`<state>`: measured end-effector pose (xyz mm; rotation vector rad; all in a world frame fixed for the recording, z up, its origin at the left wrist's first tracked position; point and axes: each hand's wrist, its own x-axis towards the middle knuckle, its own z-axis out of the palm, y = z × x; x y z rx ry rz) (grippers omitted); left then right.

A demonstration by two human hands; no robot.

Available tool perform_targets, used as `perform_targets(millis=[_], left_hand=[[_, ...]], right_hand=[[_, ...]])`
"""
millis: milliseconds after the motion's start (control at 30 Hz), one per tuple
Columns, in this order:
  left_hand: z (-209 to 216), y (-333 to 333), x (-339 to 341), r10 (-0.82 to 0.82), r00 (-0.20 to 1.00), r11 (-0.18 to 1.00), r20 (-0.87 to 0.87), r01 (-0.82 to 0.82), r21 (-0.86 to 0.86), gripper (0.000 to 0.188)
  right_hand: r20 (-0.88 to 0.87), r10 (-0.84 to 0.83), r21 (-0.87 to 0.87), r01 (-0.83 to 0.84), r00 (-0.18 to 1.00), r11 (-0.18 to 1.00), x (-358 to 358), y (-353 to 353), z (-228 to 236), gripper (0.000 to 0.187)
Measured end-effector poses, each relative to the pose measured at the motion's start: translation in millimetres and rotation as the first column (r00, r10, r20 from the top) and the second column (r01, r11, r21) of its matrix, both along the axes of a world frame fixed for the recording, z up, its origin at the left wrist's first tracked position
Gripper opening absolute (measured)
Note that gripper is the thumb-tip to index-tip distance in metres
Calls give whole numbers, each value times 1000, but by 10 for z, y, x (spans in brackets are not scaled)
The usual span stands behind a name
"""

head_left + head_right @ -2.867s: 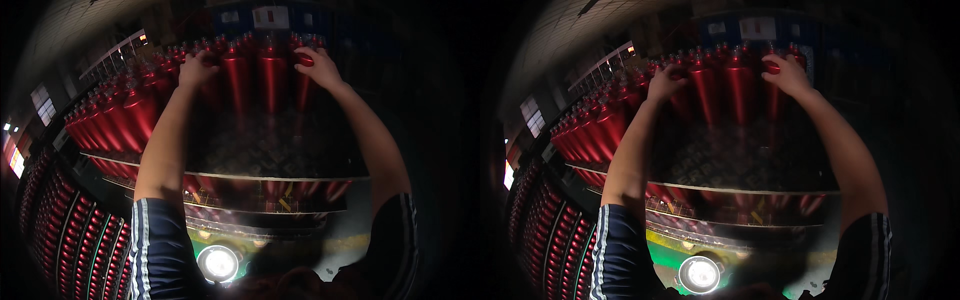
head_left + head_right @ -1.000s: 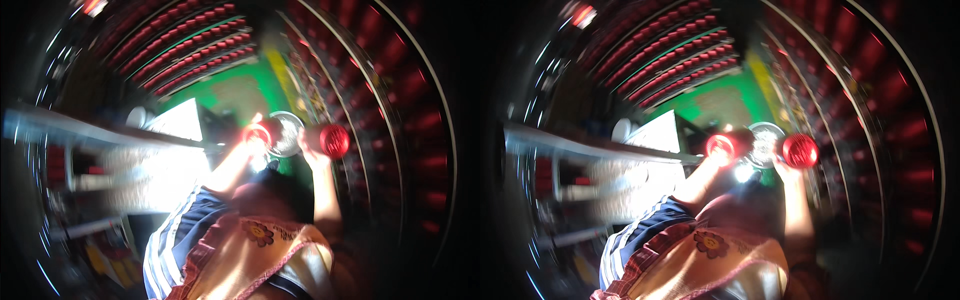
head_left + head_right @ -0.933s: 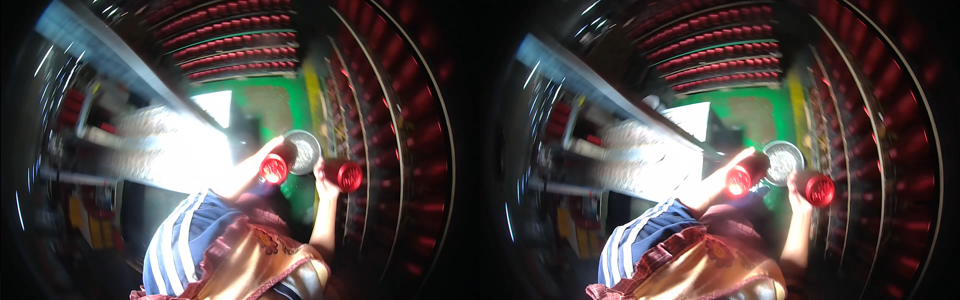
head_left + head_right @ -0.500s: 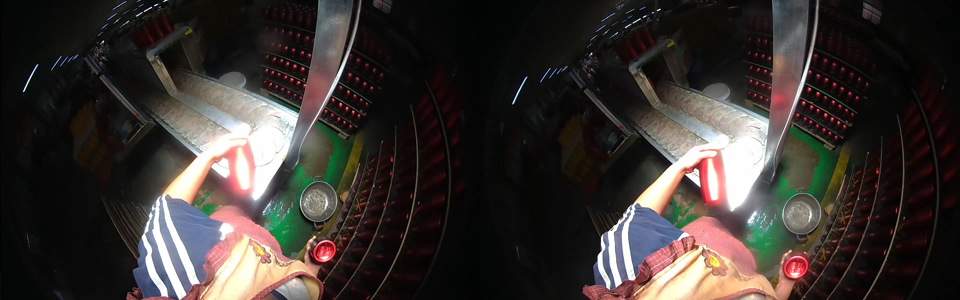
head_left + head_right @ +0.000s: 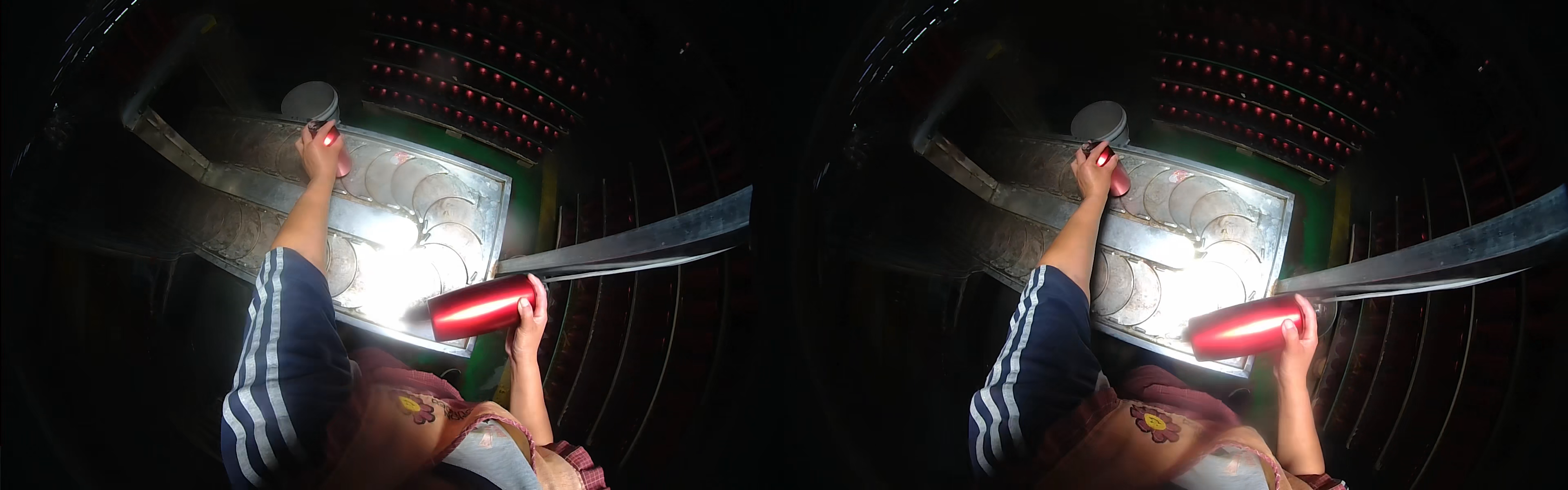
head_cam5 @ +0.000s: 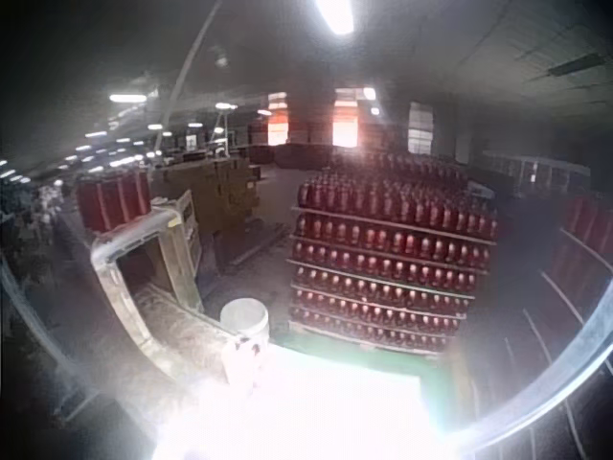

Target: The person picks up red cylindrical containers from a rack, places them into a metal tray, and moves them around the workspace. They also operate a pallet jack to transport a stack of containers.

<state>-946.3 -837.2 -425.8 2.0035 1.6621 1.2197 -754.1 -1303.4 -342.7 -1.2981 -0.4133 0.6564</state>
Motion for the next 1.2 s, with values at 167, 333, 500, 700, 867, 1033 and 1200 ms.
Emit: perform_targets(millis=[167,333,500,700,867,1033,1200], left_hand=[[-117,222,-203,-66,998,995,0,66,71,38],[259,-554,-948,-229,900,970,371,181,159,31],[324,-1738,-1257,-228,807,943,545,322,-82,27],[362,-2865,-391,-277,581,757,765,623,-199,17],[358,-3898,742,-393,464,524,794,823,-221,14],[657,-5164,2062,-531,235,197,814,969,-151,13],[1867,-6072,3796,-765,-152,-66,626,985,158,17]], right_hand=[[796,130,-87,-101,591,991,-252,2089,61,44],[876,267,-223,-155,401,962,-585,3716,-595,44],[839,462,-441,-137,287,887,-888,4165,-816,48],[710,539,-258,-544,454,798,-655,2568,-346,42],[466,537,-143,-540,703,830,557,-113,-48,30],[695,68,-110,12,716,994,1610,-2906,697,31],[861,-109,-193,518,496,833,2131,-5263,2025,33]])
